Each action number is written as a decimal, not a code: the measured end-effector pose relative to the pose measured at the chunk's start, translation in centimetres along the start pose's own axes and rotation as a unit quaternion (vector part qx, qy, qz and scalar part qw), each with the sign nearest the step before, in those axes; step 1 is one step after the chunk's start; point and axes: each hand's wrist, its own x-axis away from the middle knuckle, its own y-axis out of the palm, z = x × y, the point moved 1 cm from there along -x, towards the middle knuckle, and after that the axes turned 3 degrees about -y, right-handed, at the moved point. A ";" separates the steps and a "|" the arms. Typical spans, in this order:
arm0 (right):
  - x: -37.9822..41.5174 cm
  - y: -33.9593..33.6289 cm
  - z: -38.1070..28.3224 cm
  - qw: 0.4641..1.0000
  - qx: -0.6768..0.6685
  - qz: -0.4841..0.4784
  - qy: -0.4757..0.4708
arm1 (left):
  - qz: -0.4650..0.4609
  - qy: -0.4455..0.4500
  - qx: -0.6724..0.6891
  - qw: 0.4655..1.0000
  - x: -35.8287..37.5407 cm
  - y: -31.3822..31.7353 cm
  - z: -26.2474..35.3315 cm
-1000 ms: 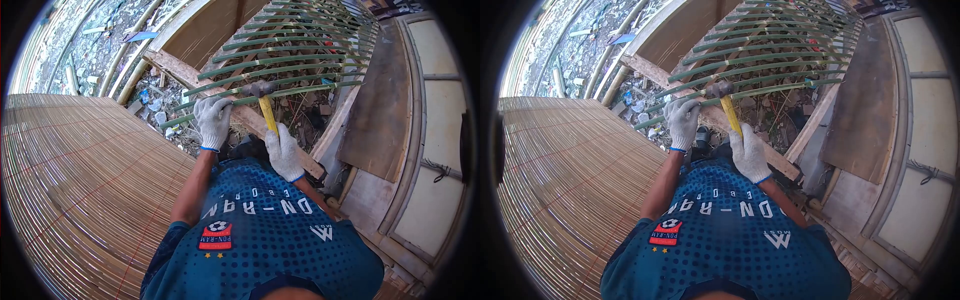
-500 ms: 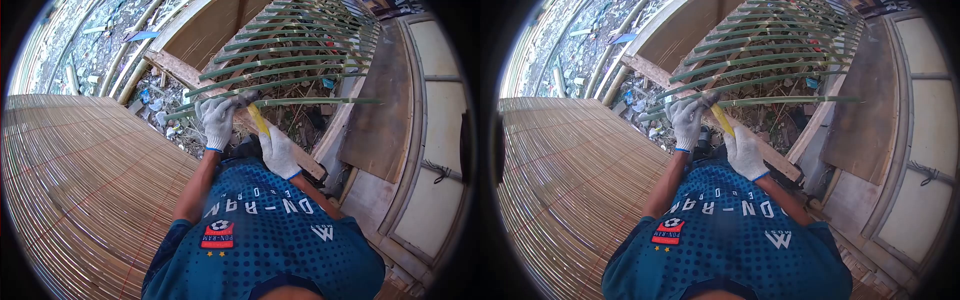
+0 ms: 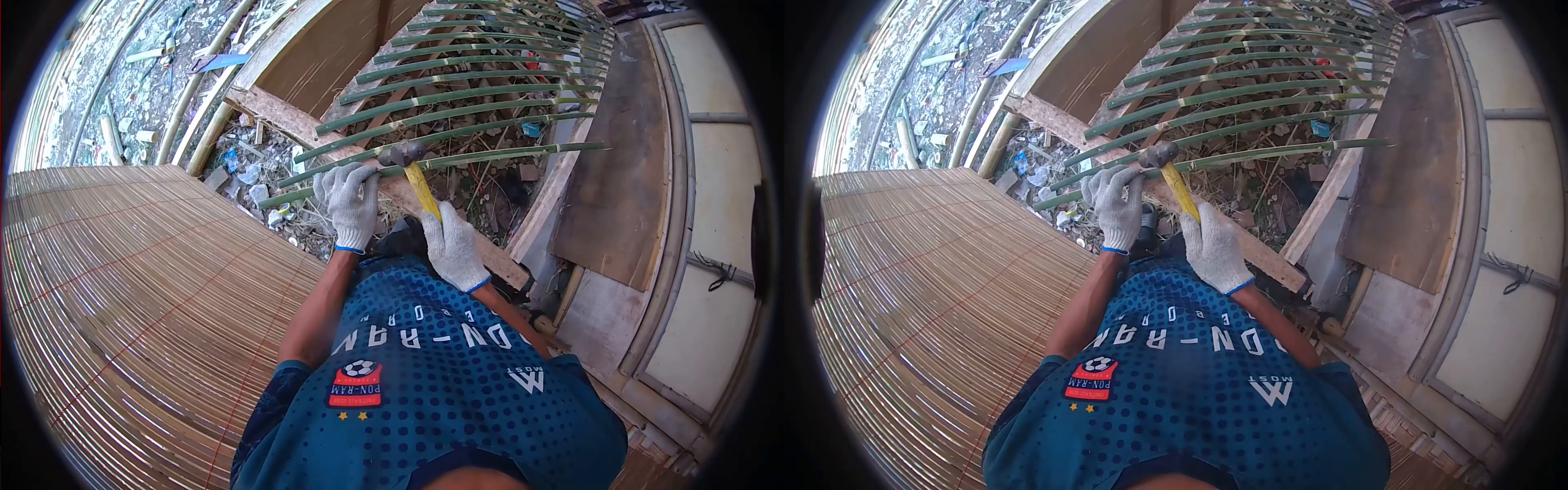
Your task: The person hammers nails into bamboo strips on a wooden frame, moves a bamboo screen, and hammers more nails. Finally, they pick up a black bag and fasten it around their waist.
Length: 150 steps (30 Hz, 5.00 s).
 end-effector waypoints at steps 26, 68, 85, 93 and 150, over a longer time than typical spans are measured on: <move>-3.6 -0.1 1.3 0.992 -0.043 0.058 0.104 | -0.010 -0.014 -0.045 0.999 0.2 0.5 1.2; -7.4 -25.6 24.2 0.886 0.168 0.358 0.242 | -0.072 -0.012 -0.093 0.993 0.0 0.4 2.9; -6.8 -26.3 25.4 0.898 0.179 0.323 0.240 | -0.071 0.002 -0.109 0.991 -0.1 0.1 2.9; -7.1 -27.8 24.2 0.892 0.157 0.361 0.224 | -0.059 0.010 -0.123 0.991 -0.3 0.4 2.8; -1.0 -4.5 2.3 0.994 -0.075 -0.071 0.037 | 0.026 -0.110 -0.041 0.993 1.4 1.0 2.3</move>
